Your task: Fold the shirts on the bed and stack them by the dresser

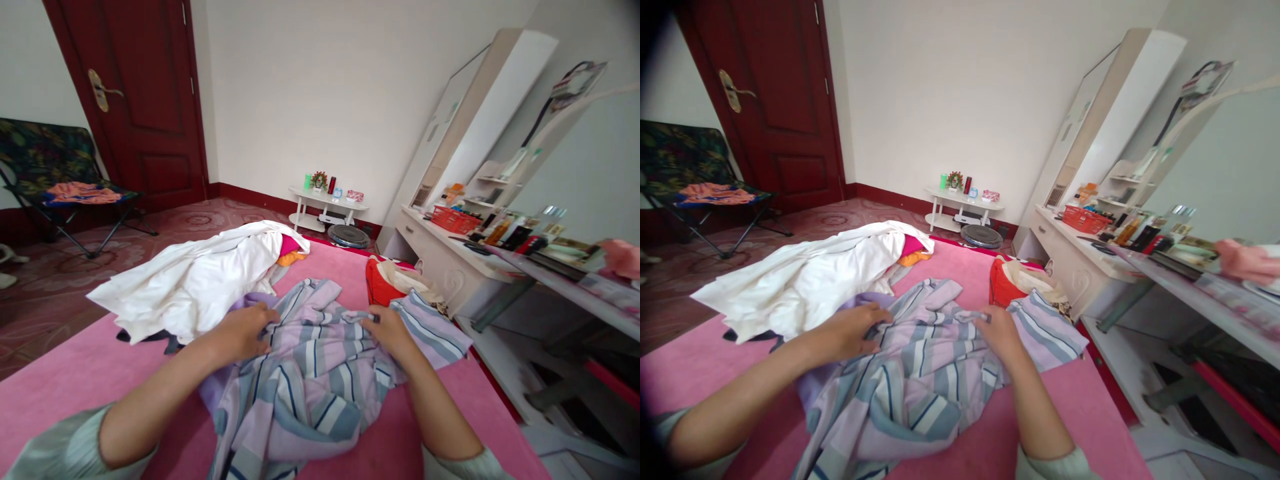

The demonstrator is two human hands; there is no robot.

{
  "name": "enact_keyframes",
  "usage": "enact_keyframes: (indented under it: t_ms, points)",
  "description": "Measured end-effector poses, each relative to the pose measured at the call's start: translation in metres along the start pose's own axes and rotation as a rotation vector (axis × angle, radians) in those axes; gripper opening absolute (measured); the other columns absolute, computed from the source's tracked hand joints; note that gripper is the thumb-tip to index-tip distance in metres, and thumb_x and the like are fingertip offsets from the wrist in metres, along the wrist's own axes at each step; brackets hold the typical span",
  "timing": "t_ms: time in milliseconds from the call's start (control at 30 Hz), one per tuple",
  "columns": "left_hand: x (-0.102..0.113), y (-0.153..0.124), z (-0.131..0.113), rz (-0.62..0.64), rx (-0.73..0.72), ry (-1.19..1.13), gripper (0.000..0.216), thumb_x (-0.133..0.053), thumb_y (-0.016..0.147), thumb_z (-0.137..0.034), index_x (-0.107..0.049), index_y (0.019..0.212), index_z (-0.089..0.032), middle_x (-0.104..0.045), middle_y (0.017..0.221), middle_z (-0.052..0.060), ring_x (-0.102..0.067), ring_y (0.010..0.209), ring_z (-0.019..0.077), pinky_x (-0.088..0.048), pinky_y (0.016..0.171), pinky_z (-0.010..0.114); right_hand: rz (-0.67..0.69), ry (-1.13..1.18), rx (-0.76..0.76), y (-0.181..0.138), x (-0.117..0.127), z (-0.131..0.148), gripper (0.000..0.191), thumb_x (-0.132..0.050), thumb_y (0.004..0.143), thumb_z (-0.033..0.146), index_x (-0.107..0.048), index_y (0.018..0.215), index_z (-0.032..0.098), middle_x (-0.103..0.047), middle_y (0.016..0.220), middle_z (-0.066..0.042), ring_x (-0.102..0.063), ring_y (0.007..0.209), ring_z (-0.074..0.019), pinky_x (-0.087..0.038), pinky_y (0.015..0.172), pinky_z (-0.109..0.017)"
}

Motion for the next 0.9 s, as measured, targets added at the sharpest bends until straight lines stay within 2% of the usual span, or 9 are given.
enact_keyframes:
  t_ms: [167,233,300,400,500,600,667,767,900]
  points:
    - [0.006,0.001,-0.008,-0.003,0.009,-0.102,0.014,-0.049,0.070,-0.013,-0.061,0.069,-0.022,-0.061,0.063,0.000,-0.059,0.059,0.0170,-0.036,0.054,0.024,-0.679,0.282,0.013,-0.007,0.075,-0.019,0.032,-0.052,0.075,0.033,-0.061,0.101,0.017,-0.065,0.097,-0.007,-0.061,0.085,-0.0209,-0.047,0.077,-0.034]
    - [0.028,0.002,0.001,-0.142,0.058,-0.247,0.011,-0.048,0.074,-0.016,-0.057,0.071,-0.021,-0.058,0.058,-0.002,-0.056,0.053,0.0153,-0.036,0.052,0.023,-0.780,0.204,0.063,-0.012,0.086,-0.008,0.038,-0.054,0.071,0.032,-0.060,0.106,0.017,-0.059,0.114,-0.010,-0.057,0.101,-0.0234,-0.044,0.088,-0.038]
    - [0.057,-0.003,0.016,-0.375,0.125,-0.376,0.009,-0.047,0.080,-0.022,-0.055,0.077,-0.020,-0.058,0.060,-0.003,-0.055,0.051,0.0141,-0.038,0.052,0.023,-0.649,0.138,0.097,-0.011,0.078,0.012,0.036,-0.056,0.071,0.032,-0.062,0.103,0.017,-0.059,0.116,-0.011,-0.054,0.105,-0.0245,-0.042,0.091,-0.039]
    - [0.089,-0.017,0.033,-0.687,0.150,-0.584,0.013,-0.053,0.082,-0.032,-0.053,0.087,-0.020,-0.061,0.073,-0.002,-0.057,0.055,0.0133,-0.042,0.053,0.023,-0.037,0.131,0.121,-0.014,0.030,0.054,0.041,-0.063,0.072,0.036,-0.063,0.109,0.017,-0.064,0.107,-0.009,-0.059,0.091,-0.0219,-0.045,0.083,-0.035]
    - [0.097,-0.024,0.032,-0.795,0.090,-0.894,0.021,-0.060,0.080,-0.035,-0.050,0.091,-0.021,-0.059,0.074,-0.003,-0.058,0.058,0.0131,-0.048,0.057,0.024,0.422,0.055,0.197,-0.044,-0.015,0.098,0.094,-0.080,0.056,0.039,-0.039,0.140,0.028,-0.049,0.135,-0.009,-0.061,0.086,-0.0201,-0.046,0.078,-0.032]
    - [0.097,-0.025,0.015,-0.755,0.008,-1.099,0.025,-0.065,0.077,-0.036,-0.049,0.089,-0.021,-0.058,0.071,-0.004,-0.058,0.060,0.0116,-0.051,0.060,0.024,0.430,-0.168,0.202,-0.056,-0.035,0.113,0.135,-0.088,0.040,0.037,-0.007,0.148,0.039,-0.009,0.156,-0.012,-0.060,0.099,-0.0277,-0.044,0.081,-0.036]
    - [0.098,-0.025,0.002,-0.708,-0.041,-1.151,0.025,-0.067,0.076,-0.035,-0.049,0.088,-0.020,-0.058,0.071,-0.004,-0.057,0.061,0.0104,-0.051,0.060,0.022,0.401,-0.316,0.151,-0.053,-0.045,0.107,0.144,-0.090,0.037,0.033,0.003,0.148,0.040,0.000,0.157,-0.015,-0.058,0.107,-0.0345,-0.043,0.083,-0.039]
    - [0.100,-0.025,0.000,-0.703,-0.062,-1.185,0.025,-0.067,0.076,-0.034,-0.050,0.087,-0.019,-0.058,0.070,-0.004,-0.056,0.061,0.0094,-0.050,0.060,0.021,0.451,-0.399,0.140,-0.047,-0.052,0.092,0.140,-0.088,0.039,0.036,-0.003,0.150,0.031,-0.026,0.151,-0.018,-0.055,0.112,-0.0376,-0.042,0.086,-0.040]
    - [0.086,-0.018,0.034,-0.757,0.069,-1.209,0.029,-0.069,0.072,-0.036,-0.049,0.085,-0.019,-0.057,0.068,-0.004,-0.056,0.058,0.0100,-0.049,0.059,0.023,0.547,-0.389,0.235,-0.056,-0.047,0.094,0.104,-0.081,0.050,0.047,-0.037,0.141,0.026,-0.061,0.122,-0.013,-0.059,0.106,-0.0345,-0.042,0.083,-0.037]
Point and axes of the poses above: each hand's wrist, its own y-axis towards the middle knuckle, its own x-axis out of the back of the hand, z = x × y, the point moved 8 cm from there along y, towards the middle knuckle
